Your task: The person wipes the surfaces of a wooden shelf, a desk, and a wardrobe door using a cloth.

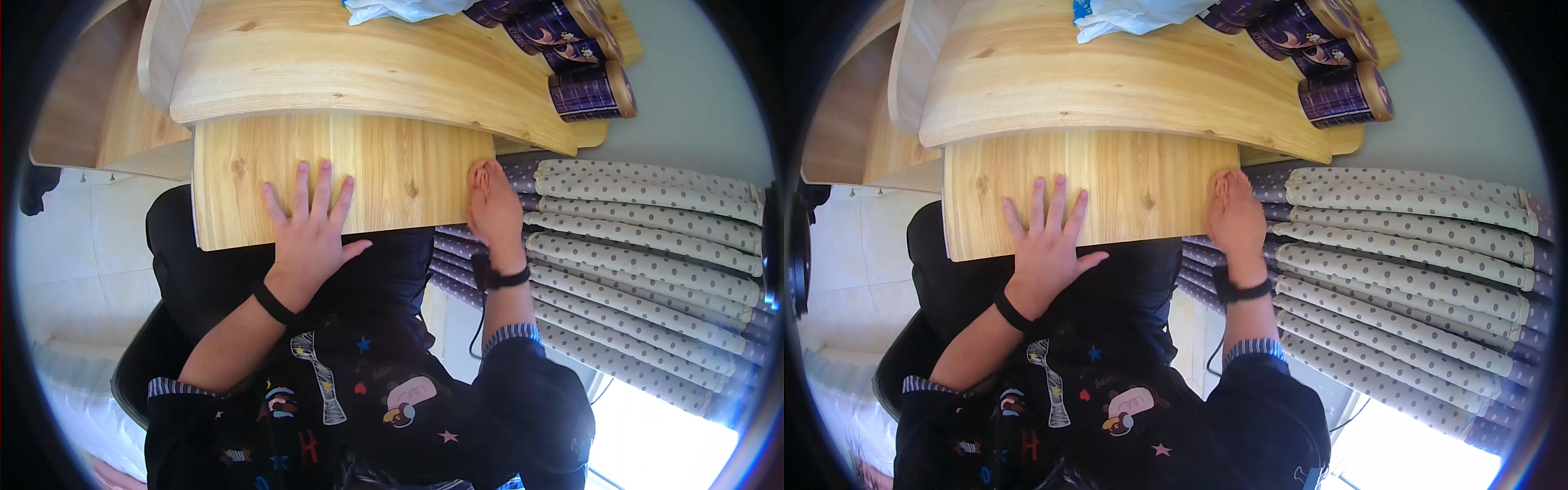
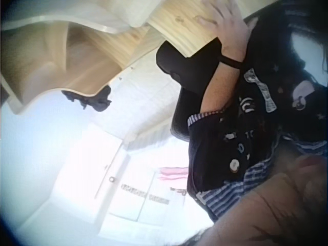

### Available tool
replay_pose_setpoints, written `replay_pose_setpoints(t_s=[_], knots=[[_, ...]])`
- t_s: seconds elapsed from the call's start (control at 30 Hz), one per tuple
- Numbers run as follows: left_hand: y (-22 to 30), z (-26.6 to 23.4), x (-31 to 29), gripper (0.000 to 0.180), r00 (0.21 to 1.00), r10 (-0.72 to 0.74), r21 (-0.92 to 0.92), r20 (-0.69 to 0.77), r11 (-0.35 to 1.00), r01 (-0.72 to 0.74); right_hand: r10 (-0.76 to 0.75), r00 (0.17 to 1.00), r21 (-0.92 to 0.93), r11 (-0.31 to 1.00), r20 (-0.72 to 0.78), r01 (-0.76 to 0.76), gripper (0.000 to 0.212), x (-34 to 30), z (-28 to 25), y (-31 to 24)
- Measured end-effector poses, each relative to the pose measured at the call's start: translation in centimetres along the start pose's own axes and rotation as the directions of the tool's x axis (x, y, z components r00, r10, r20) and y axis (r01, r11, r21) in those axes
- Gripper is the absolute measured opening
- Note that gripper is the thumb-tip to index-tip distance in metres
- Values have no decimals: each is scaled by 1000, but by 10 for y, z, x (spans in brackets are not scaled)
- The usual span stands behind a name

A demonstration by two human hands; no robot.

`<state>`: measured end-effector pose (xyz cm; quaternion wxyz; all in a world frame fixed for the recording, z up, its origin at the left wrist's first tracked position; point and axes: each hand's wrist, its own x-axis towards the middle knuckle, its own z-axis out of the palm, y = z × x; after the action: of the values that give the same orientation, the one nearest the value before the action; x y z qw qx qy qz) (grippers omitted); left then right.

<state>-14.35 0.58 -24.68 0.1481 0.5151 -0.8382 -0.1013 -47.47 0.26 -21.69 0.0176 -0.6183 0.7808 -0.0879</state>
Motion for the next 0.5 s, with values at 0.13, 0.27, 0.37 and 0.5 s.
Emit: replay_pose_setpoints(t_s=[0.13,0.27,0.37,0.5], knots=[[-4,5,-1,83,998,-2,123,66,992,-6,18,986,112,993,165,-36,51,60,-1,9],[-7,17,-4,67,999,-3,178,-45,984,11,-42,981,177,984,189,8,55,49,-3,27],[-7,18,-5,60,995,-1,179,-97,984,18,-4,945,120,992,328,-38,55,20,-17,28],[-5,19,-4,58,994,10,157,-111,988,7,-18,958,92,996,286,-9,53,28,-14,33]])
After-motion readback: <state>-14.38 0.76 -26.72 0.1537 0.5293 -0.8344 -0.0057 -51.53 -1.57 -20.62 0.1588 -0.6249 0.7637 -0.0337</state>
